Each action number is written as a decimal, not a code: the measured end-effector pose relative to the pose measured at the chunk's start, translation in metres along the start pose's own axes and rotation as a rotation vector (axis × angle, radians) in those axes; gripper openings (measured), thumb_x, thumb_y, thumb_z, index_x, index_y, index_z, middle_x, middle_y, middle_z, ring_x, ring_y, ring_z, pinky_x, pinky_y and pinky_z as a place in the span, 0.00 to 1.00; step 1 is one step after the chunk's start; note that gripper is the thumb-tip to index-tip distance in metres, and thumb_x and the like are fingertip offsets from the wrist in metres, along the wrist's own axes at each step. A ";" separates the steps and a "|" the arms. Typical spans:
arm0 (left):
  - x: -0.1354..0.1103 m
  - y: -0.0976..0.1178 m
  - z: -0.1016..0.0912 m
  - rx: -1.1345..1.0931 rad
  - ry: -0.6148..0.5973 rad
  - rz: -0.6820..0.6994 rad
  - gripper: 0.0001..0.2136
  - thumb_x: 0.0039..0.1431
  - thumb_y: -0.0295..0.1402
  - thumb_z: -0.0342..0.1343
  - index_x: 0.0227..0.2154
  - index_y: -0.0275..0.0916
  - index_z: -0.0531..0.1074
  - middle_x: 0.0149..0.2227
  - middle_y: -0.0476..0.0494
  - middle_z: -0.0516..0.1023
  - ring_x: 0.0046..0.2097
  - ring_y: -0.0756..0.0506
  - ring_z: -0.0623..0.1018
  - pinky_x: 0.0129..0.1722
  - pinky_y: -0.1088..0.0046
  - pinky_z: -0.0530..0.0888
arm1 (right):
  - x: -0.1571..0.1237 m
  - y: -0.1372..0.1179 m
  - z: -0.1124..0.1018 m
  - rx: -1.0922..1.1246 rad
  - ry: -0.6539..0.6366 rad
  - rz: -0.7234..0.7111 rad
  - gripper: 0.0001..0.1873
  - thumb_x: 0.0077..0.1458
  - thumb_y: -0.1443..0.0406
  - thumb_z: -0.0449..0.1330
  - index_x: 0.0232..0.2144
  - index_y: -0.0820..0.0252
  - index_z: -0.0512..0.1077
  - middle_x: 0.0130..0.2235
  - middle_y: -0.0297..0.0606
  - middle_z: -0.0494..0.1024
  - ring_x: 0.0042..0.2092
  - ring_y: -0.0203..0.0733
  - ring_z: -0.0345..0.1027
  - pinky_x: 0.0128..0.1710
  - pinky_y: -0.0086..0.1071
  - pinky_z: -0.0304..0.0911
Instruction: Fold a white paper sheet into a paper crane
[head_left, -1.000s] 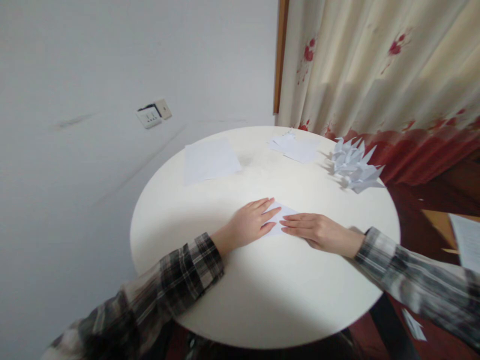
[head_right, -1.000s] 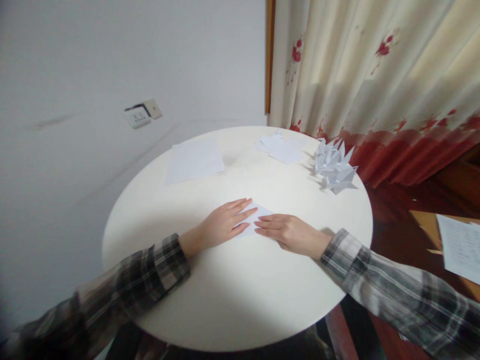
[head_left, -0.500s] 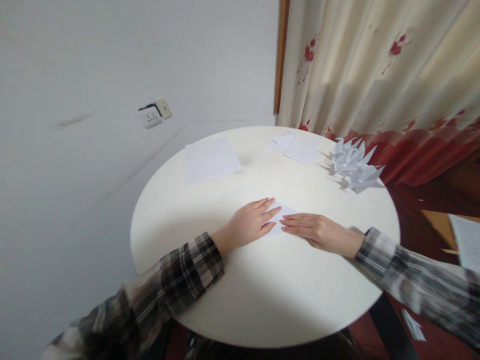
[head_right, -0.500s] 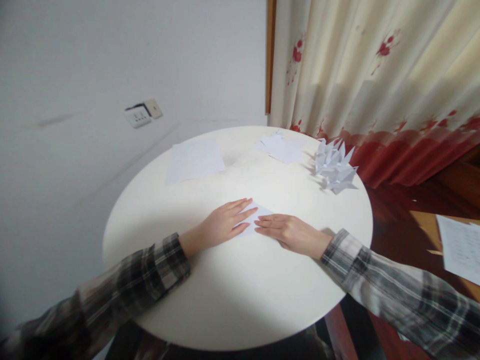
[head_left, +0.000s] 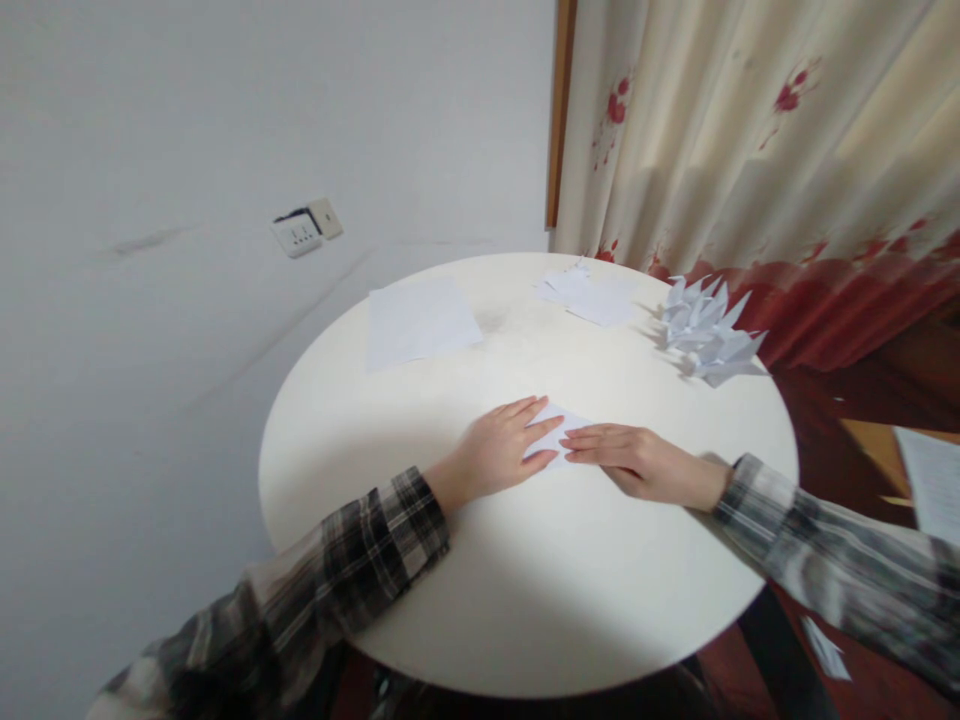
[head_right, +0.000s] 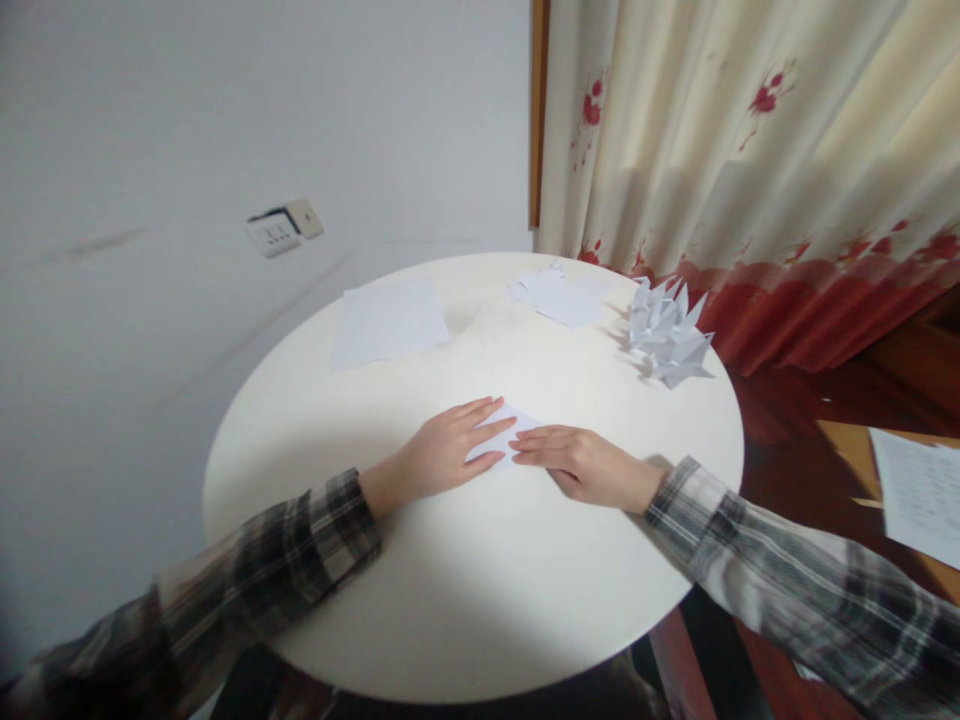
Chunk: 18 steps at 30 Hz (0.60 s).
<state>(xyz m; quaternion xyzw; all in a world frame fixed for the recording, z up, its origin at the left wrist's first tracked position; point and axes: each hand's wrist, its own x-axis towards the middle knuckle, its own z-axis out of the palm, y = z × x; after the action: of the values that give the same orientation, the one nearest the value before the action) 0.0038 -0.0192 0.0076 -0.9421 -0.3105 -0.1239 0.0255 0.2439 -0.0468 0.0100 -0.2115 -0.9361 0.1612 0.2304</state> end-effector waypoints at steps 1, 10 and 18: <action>0.000 0.001 0.000 -0.008 0.000 -0.021 0.23 0.61 0.46 0.46 0.56 0.40 0.62 0.60 0.37 0.60 0.60 0.41 0.62 0.58 0.63 0.61 | 0.001 0.000 -0.001 0.035 0.019 0.011 0.21 0.56 0.75 0.49 0.49 0.59 0.69 0.51 0.43 0.72 0.56 0.39 0.62 0.58 0.40 0.57; 0.002 0.003 -0.002 -0.040 -0.046 -0.081 0.28 0.58 0.52 0.46 0.56 0.42 0.63 0.60 0.38 0.60 0.61 0.40 0.61 0.59 0.63 0.59 | -0.002 0.023 -0.010 0.258 0.122 0.229 0.14 0.56 0.63 0.57 0.45 0.55 0.71 0.50 0.41 0.72 0.53 0.40 0.64 0.53 0.41 0.61; 0.001 0.002 0.002 -0.056 -0.030 -0.079 0.27 0.58 0.52 0.46 0.56 0.41 0.62 0.60 0.39 0.59 0.61 0.40 0.60 0.58 0.62 0.59 | 0.005 0.026 -0.029 0.207 -0.060 0.196 0.21 0.55 0.64 0.57 0.52 0.55 0.65 0.56 0.42 0.66 0.57 0.41 0.58 0.57 0.44 0.55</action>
<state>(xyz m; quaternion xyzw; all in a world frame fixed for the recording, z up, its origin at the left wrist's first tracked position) 0.0059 -0.0201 0.0062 -0.9312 -0.3442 -0.1193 -0.0103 0.2629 -0.0164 0.0262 -0.2721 -0.8957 0.2850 0.2060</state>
